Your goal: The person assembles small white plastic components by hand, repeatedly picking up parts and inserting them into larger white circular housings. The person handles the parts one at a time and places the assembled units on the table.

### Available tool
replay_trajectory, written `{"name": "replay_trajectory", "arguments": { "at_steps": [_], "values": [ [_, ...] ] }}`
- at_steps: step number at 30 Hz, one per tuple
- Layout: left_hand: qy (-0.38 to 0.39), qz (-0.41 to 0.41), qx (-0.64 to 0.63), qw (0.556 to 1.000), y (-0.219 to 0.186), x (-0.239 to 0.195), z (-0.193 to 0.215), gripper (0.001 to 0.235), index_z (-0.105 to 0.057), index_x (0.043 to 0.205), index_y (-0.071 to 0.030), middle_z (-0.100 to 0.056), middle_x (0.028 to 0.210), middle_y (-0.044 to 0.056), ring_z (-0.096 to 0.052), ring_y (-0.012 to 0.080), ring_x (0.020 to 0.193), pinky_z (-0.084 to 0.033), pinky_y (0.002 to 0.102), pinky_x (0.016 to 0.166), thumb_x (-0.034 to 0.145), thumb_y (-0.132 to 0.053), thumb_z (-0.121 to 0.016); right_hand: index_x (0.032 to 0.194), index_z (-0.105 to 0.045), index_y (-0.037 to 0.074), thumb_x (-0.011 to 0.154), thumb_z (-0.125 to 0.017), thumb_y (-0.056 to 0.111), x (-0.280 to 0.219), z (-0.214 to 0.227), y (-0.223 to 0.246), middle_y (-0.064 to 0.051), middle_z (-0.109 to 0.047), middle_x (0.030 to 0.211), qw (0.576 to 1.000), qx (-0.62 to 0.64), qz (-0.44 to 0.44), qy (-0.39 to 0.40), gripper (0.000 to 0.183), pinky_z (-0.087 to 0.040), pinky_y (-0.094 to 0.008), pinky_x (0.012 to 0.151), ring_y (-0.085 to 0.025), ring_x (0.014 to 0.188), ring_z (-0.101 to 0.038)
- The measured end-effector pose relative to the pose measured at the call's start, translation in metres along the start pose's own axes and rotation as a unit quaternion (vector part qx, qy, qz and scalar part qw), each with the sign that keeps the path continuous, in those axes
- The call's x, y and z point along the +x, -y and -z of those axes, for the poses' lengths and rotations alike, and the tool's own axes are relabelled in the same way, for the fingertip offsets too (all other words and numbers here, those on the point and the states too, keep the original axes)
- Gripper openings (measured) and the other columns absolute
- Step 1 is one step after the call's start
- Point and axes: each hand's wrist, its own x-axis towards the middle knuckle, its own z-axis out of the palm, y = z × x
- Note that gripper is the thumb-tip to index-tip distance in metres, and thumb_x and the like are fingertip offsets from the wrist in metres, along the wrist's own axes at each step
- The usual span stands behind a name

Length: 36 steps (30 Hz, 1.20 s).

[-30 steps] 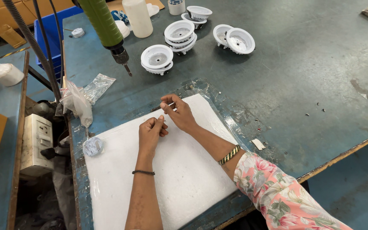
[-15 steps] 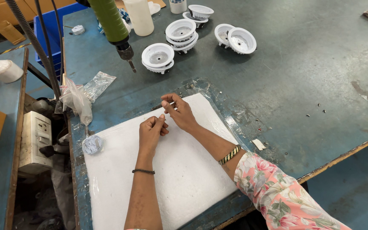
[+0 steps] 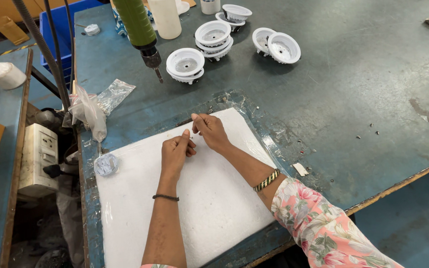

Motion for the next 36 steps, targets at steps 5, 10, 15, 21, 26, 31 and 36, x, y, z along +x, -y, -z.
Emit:
{"name": "replay_trajectory", "arguments": {
  "at_steps": [5,10,15,21,26,31,36],
  "values": [
    [-0.006,-0.013,-0.039,0.999,0.006,0.003,0.001,0.052,-0.068,0.076,-0.002,-0.069,0.071,0.008,-0.064,0.0137,0.058,-0.05,0.027,0.055,0.104,-0.043,-0.054,0.08,-0.067,0.003,0.101,-0.068,0.032,0.001,0.0,-0.001,-0.007,-0.065,0.086,0.999,0.001,0.033,0.012,0.036,-0.051,-0.027,0.06,-0.011,0.07,-0.059],
    [-0.036,-0.013,-0.068,0.997,0.008,0.003,-0.005,0.042,-0.061,0.091,-0.004,-0.069,0.075,0.008,-0.064,0.0129,0.055,-0.049,0.026,0.049,0.107,-0.039,-0.046,0.109,-0.066,0.007,0.088,-0.075,0.012,0.003,-0.003,-0.02,-0.005,-0.071,0.097,0.999,0.025,0.035,-0.024,0.023,-0.056,-0.025,0.066,-0.01,0.076,-0.068],
    [-0.079,-0.06,-0.044,0.994,0.0,0.003,-0.014,0.027,-0.051,0.101,-0.006,-0.069,0.077,0.006,-0.063,0.0119,0.05,-0.045,0.024,0.041,0.107,-0.032,-0.046,0.121,-0.059,0.004,0.089,-0.073,-0.001,0.073,0.008,-0.03,-0.007,-0.068,0.095,0.97,0.236,0.045,-0.042,0.036,-0.056,-0.031,0.064,-0.017,0.074,-0.066],
    [-0.067,-0.024,0.018,0.997,-0.015,0.004,-0.014,0.021,-0.055,0.103,-0.007,-0.064,0.069,0.003,-0.065,0.0106,0.051,-0.048,0.023,0.042,0.099,-0.025,-0.063,0.132,-0.056,0.01,0.094,-0.072,0.026,0.197,0.023,-0.026,0.009,-0.067,0.094,0.918,0.191,-0.209,-0.278,0.044,-0.045,-0.026,0.051,-0.01,0.064,-0.066],
    [-0.061,-0.022,0.007,0.998,-0.016,0.005,-0.013,0.02,-0.063,0.096,-0.005,-0.065,0.07,0.001,-0.064,0.008,0.053,-0.05,0.022,0.044,0.099,-0.024,-0.065,0.115,-0.073,0.002,0.09,-0.076,0.022,0.216,0.009,-0.052,-0.006,-0.069,0.081,0.961,0.13,-0.062,-0.236,0.032,-0.042,-0.028,0.042,-0.009,0.05,-0.055],
    [-0.051,-0.048,0.033,0.997,-0.012,0.003,-0.018,0.022,-0.067,0.089,-0.005,-0.066,0.07,0.0,-0.063,0.0064,0.055,-0.052,0.021,0.048,0.099,-0.024,-0.067,0.107,-0.069,0.002,0.09,-0.075,0.019,0.209,0.008,-0.072,-0.007,-0.069,0.082,0.965,0.017,0.023,-0.259,0.025,-0.047,-0.031,0.048,-0.011,0.053,-0.057],
    [-0.049,-0.084,0.06,0.993,-0.006,-0.002,-0.017,0.022,-0.069,0.087,-0.005,-0.068,0.07,-0.002,-0.063,0.0061,0.055,-0.05,0.021,0.051,0.098,-0.024,-0.069,0.105,-0.067,0.003,0.091,-0.075,0.016,0.21,-0.014,-0.072,-0.006,-0.069,0.084,0.959,-0.004,-0.035,-0.281,0.02,-0.05,-0.031,0.054,-0.011,0.062,-0.06]
  ]
}}
